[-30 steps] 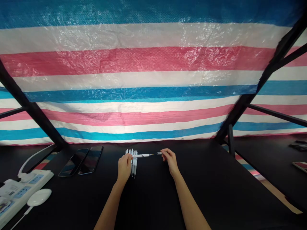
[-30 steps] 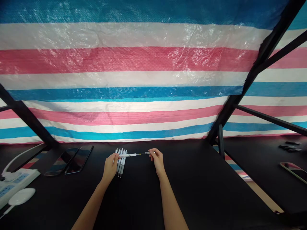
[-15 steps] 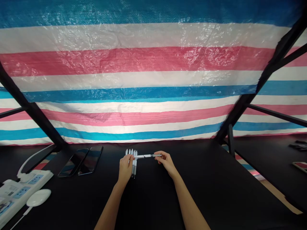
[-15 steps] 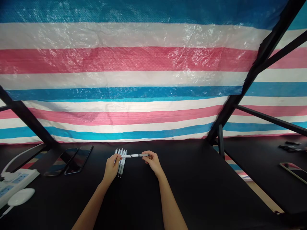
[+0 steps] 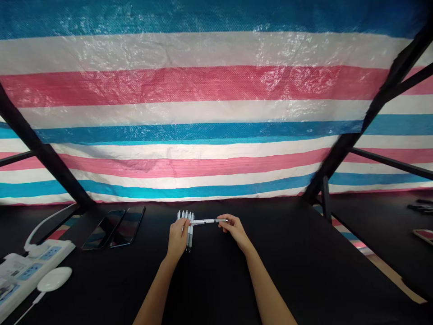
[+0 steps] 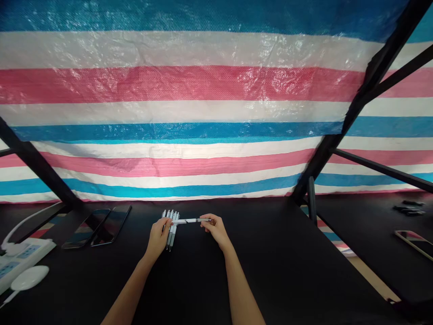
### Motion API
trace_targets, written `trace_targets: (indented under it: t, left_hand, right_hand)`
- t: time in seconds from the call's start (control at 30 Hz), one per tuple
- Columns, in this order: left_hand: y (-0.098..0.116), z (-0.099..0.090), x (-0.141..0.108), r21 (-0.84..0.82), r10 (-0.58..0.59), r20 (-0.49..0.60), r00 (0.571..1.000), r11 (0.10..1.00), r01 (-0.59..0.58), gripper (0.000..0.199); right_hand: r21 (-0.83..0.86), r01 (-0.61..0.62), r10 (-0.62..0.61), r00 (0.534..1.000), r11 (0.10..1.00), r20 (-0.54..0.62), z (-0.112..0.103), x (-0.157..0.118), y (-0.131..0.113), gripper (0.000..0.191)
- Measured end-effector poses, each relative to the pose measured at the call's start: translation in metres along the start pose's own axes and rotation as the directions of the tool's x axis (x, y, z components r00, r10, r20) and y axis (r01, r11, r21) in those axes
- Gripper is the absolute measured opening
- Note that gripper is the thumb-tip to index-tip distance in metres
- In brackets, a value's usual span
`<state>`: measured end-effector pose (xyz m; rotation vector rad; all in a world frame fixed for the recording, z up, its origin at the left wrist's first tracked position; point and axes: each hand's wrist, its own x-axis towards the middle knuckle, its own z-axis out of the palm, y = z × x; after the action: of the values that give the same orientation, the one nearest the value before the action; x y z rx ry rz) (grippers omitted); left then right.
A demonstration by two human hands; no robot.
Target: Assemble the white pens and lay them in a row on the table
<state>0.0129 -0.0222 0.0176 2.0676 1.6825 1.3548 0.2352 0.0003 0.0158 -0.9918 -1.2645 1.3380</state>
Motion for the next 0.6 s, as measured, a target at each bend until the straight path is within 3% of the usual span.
trace_targets:
  t: [0.27,0.43,0.6]
  left_hand:
    - [0.0001,-0.0014,-0.0002,-0.031,-0.040,-0.011,0.999,0.999,0.040,0.031]
    - [0.0014,-0.0031,-0.0018,-0.084,-0.075,0.043,0.996,0.993,0.078,0.032]
    - [0.0012,-0.0015,-0.0014,-0.162,-0.086,0.017,0.996,0.983,0.087,0.027]
  right_hand:
    - [-0.052,-0.028,0.029,0.999,0.998,0.023,-0.0003,-0.0009,-0.0025,0.038]
    - [-0.117,0.002,0.003,0.999,0.993,0.046,0.0005,-0.0011,-0.0026,0.041]
    - [-0.179,0.035,-0.027,0.999,0.983,0.047,0.0008,0.0008,0.0018,0.049]
